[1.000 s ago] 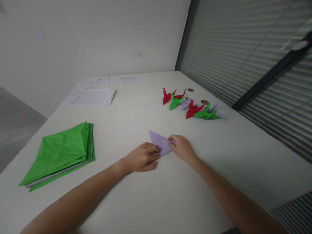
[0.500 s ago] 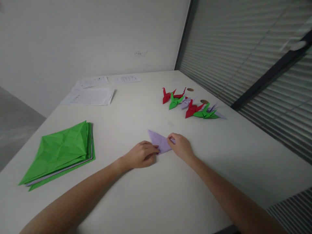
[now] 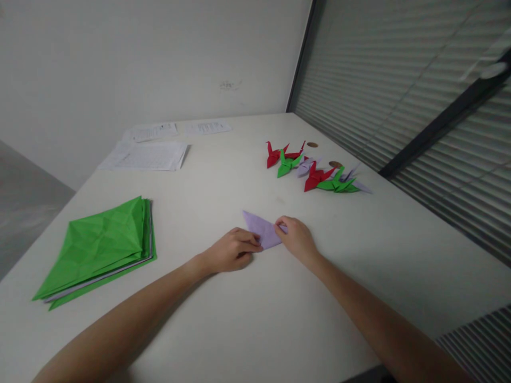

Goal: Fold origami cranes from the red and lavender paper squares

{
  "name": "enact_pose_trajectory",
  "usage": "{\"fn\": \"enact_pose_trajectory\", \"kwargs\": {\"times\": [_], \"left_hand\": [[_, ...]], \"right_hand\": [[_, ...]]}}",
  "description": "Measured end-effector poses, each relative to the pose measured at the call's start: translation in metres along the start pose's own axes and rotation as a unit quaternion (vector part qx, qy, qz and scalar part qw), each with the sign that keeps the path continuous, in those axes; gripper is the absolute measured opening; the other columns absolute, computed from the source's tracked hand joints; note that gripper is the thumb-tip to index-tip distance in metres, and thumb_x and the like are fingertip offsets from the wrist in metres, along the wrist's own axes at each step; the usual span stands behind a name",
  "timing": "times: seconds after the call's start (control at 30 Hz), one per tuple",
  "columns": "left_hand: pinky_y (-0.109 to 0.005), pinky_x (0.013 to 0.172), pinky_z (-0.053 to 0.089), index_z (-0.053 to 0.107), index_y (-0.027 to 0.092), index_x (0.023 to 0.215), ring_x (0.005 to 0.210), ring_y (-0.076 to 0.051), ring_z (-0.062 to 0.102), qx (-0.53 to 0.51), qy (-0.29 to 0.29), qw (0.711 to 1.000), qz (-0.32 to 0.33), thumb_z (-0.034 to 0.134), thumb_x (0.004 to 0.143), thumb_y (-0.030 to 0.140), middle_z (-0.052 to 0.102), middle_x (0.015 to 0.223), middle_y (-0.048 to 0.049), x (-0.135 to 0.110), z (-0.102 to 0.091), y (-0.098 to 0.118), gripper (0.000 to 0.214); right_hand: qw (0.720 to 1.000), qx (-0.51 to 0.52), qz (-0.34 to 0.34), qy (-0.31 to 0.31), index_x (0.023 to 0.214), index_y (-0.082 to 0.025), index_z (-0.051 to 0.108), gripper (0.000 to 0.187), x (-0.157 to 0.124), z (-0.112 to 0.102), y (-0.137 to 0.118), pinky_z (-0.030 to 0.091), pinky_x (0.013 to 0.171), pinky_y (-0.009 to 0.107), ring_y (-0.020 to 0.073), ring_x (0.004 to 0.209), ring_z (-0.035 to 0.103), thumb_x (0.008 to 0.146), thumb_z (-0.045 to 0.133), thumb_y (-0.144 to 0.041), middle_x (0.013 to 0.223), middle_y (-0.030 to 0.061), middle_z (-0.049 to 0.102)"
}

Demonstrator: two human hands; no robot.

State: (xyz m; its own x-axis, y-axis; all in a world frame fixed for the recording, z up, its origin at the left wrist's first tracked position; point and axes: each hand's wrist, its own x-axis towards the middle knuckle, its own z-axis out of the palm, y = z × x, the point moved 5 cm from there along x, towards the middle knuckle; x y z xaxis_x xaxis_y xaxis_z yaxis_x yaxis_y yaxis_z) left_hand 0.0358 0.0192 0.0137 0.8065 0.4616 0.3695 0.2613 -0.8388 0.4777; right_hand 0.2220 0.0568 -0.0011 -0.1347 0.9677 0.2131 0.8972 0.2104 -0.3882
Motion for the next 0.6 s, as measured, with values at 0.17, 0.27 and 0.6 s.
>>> {"fn": "enact_pose_trajectory", "kwargs": {"times": [0.17, 0.27, 0.6], "left_hand": [[-0.037, 0.101, 0.044, 0.07, 0.017, 0.105, 0.114, -0.021, 0.062, 0.001, -0.001, 1.0, 0.0, 0.049, 0.08, 0.006, 0.071, 0.108, -0.008, 0.0, -0.0001, -0.0003, 0.035], [-0.037, 0.101, 0.044, 0.071, 0.017, 0.103, 0.114, -0.021, 0.062, -0.002, -0.001, 1.0, -0.001, 0.048, 0.079, 0.006, 0.072, 0.108, -0.0081, 0.0, -0.0005, 0.0001, 0.034], [-0.036, 0.096, 0.048, 0.058, 0.015, 0.125, 0.102, -0.018, 0.065, -0.059, 0.007, 0.997, -0.05, 0.038, 0.076, -0.002, 0.07, 0.111, -0.0091, 0.0019, -0.0039, -0.0069, 0.056]], "right_hand": [[1.0, 0.001, 0.008, -0.001, 0.084, -0.02, 0.064, 0.007, 0.0003, -0.0009, -0.0007, 0.043, 0.073, 0.029, 0.0207, 0.082, 0.066, 0.087, 0.058, -0.022, 0.085, 0.0055, 0.072], [1.0, -0.002, 0.006, 0.003, 0.083, -0.021, 0.064, 0.008, 0.0005, -0.0009, -0.0006, 0.043, 0.071, 0.028, 0.02, 0.081, 0.065, 0.087, 0.058, -0.022, 0.084, 0.0051, 0.072], [1.0, -0.017, 0.008, -0.001, 0.085, -0.022, 0.065, 0.006, -0.0003, -0.0002, 0.0, 0.04, 0.067, 0.027, 0.0192, 0.078, 0.064, 0.087, 0.059, -0.023, 0.083, 0.0039, 0.072]]}}
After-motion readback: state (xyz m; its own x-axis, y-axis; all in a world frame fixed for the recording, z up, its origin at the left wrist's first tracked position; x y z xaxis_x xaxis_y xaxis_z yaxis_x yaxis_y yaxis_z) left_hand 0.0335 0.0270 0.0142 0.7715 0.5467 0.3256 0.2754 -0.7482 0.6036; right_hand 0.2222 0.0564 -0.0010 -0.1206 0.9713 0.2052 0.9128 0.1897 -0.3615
